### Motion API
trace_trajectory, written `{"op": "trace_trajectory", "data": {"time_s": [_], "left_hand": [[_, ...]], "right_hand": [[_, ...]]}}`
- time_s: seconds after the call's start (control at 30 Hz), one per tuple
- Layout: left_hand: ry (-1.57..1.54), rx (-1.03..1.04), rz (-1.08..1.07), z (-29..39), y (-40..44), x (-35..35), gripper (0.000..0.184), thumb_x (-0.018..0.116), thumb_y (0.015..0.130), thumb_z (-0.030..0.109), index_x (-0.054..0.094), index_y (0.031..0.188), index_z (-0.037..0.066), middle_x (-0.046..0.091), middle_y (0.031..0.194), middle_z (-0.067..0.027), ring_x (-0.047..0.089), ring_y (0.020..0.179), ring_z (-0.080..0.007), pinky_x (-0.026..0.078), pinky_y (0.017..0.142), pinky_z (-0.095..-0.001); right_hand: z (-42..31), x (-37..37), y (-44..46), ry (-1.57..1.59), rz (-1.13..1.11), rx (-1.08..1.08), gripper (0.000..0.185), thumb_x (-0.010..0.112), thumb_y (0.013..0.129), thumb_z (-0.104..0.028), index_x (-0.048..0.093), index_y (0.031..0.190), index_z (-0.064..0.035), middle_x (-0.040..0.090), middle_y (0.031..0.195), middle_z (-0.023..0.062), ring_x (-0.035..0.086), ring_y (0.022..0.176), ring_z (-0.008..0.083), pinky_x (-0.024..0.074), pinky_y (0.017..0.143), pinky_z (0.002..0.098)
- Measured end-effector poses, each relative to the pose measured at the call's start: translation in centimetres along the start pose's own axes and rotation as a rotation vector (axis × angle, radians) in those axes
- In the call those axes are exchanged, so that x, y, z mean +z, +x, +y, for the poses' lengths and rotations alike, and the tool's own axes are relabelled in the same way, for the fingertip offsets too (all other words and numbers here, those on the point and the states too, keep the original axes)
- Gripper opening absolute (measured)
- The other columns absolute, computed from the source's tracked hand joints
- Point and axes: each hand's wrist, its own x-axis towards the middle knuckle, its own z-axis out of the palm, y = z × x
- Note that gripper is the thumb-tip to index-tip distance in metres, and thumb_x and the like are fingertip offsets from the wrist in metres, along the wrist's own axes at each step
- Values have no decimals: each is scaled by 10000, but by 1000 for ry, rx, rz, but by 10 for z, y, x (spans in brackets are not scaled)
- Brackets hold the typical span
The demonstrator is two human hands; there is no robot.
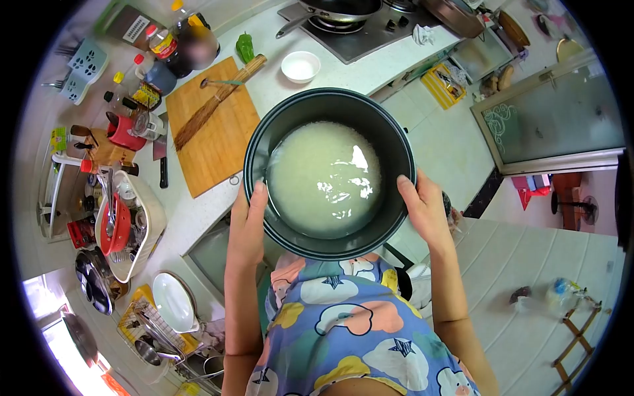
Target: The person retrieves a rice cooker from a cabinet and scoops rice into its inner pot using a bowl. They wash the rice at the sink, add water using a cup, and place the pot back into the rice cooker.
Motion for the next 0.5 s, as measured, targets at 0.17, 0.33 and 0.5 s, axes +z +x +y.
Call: {"op": "trace_trajectory", "data": {"time_s": [0.17, 0.33, 0.5], "left_hand": [[-13, -22, 24, -6, 8, -15, 425, 445, 961, 242, 420, 1302, -10, 515, 1206, -77, 444, 1116, -146, 330, 981, -289], [40, 13, 87, -35, 22, -46, 421, 497, 941, 243, 441, 1282, 2, 512, 1211, -76, 439, 1120, -153, 327, 983, -306], [36, -13, 130, -45, 37, -88, 449, 533, 925, 260, 446, 1278, -3, 511, 1215, -77, 435, 1120, -151, 324, 985, -301]], "right_hand": [[3, 17, 12, -22, -64, 20, 295, 459, 920, -212, 535, 1106, 4, 558, 631, 54, 543, 512, 115, 457, 483, 267], [22, 57, 38, -9, -166, 25, 314, 451, 916, -215, 531, 1127, 3, 567, 638, 61, 554, 506, 125, 460, 471, 269], [23, 105, 68, -80, -262, 80, 361, 451, 902, -250, 516, 1186, -38, 600, 675, 80, 571, 512, 131, 494, 469, 273]]}}
